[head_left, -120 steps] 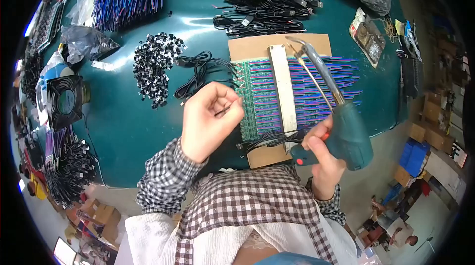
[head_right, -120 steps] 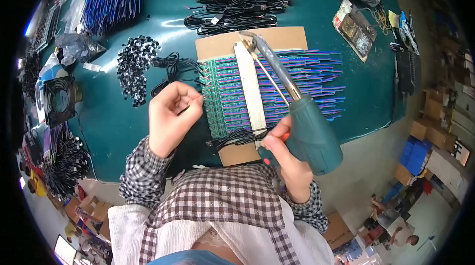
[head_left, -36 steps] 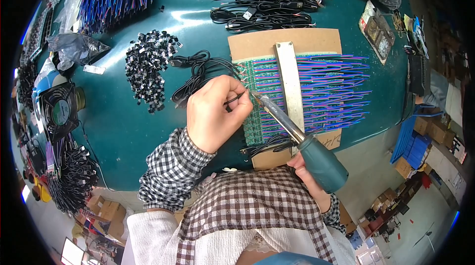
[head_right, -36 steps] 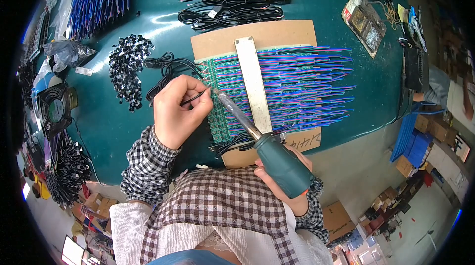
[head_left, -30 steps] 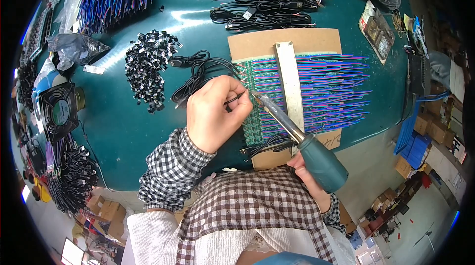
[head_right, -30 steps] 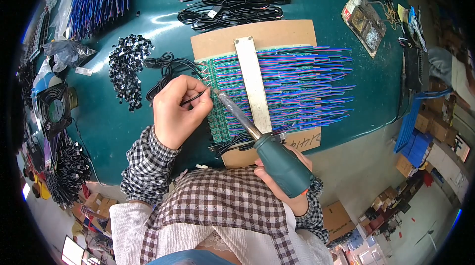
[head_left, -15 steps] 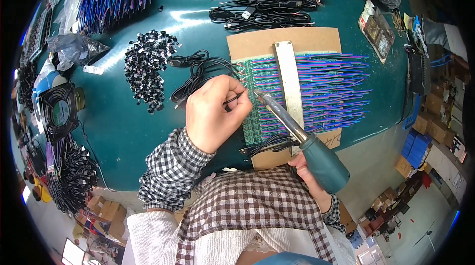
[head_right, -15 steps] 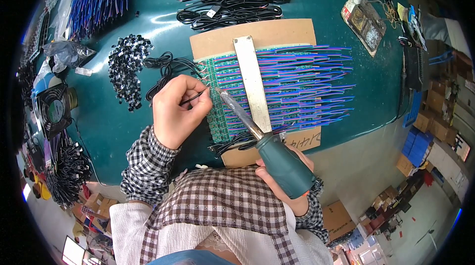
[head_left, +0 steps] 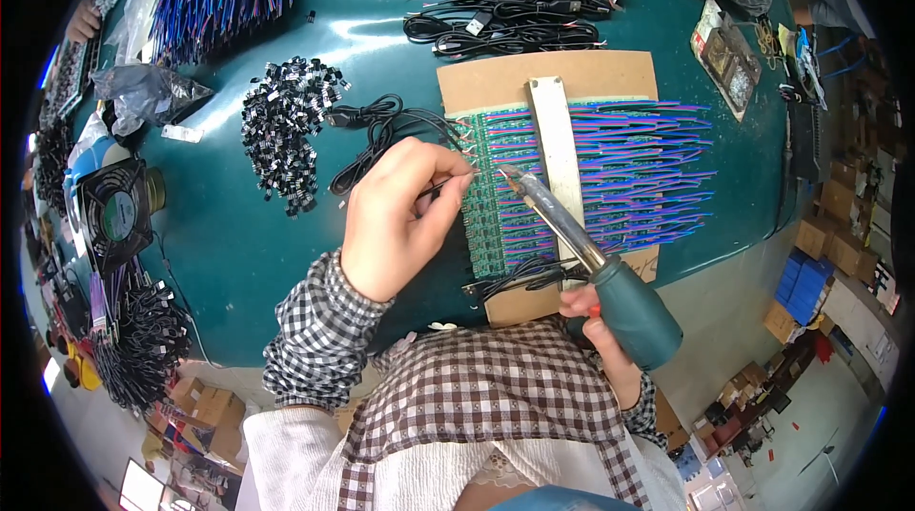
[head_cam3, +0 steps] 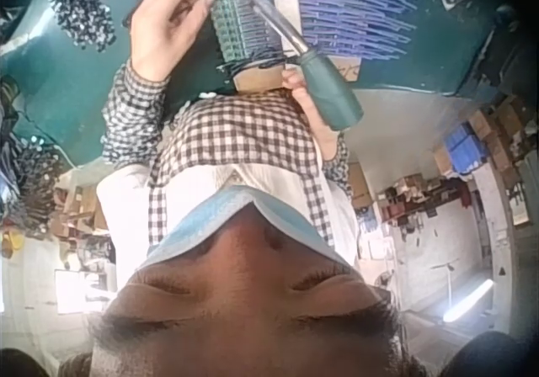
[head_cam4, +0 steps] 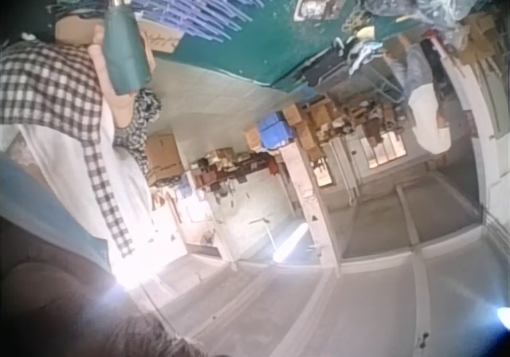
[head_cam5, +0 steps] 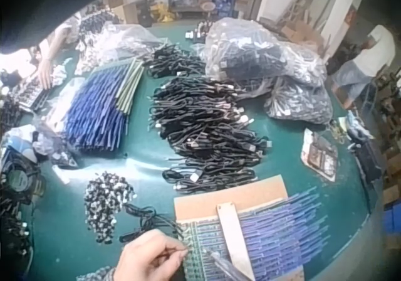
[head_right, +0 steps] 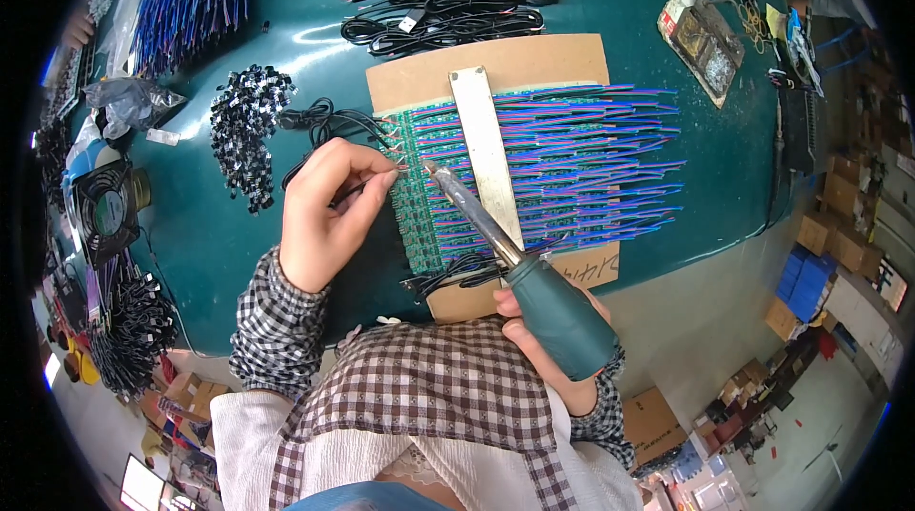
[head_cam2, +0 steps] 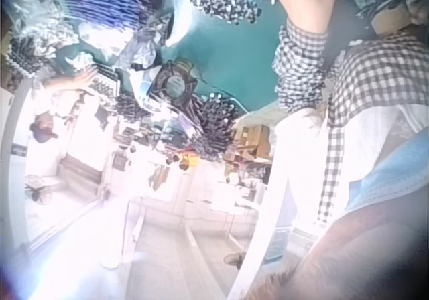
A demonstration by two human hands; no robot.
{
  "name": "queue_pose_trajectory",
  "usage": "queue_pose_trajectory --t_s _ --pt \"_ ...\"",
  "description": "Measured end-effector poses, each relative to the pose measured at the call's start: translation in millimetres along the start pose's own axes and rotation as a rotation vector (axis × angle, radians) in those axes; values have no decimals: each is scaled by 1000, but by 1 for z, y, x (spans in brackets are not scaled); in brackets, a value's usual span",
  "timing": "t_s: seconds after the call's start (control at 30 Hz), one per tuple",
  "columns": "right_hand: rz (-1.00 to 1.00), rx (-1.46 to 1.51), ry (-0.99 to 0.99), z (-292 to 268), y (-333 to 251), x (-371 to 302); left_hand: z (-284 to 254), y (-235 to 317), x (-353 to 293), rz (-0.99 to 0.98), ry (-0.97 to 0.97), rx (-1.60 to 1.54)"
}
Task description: The person solders cables onto circuit boards using a soldering iron, taking individual cables from the workbench and soldering their exposed wire ends to the boards.
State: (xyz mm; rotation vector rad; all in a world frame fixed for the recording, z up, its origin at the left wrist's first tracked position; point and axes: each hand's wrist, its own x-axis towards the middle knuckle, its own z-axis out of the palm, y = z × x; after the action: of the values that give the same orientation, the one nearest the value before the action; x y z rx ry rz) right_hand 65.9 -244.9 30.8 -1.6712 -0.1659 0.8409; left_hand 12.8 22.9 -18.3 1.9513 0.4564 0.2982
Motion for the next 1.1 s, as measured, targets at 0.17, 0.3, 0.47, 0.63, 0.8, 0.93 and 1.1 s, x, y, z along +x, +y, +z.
queue_pose_trajectory --t_s 0.17,0.3,0.47,0.63,0.8,0.93,1.1 --pt "-18 48 -20 -1 2 2 -9 0 9 -46 -153 -11" --pt "-8 82 -19 0 0 3 -9 -2 13 -22 -171 3" --pt "15 77 -21 -1 -1 2 -6 1 13 -10 -154 46" --pt "3 61 -32 -2 -1 2 -6 1 7 56 -129 87" --pt "24 60 -10 0 -2 0 1 3 0 17 -83 114" --pt "-1 -58 -63 -7 8 -4 3 1 -1 59 -56 128" --pt "-61 -167 -27 -7 21 -10 5 -2 -2 62 -30 97"
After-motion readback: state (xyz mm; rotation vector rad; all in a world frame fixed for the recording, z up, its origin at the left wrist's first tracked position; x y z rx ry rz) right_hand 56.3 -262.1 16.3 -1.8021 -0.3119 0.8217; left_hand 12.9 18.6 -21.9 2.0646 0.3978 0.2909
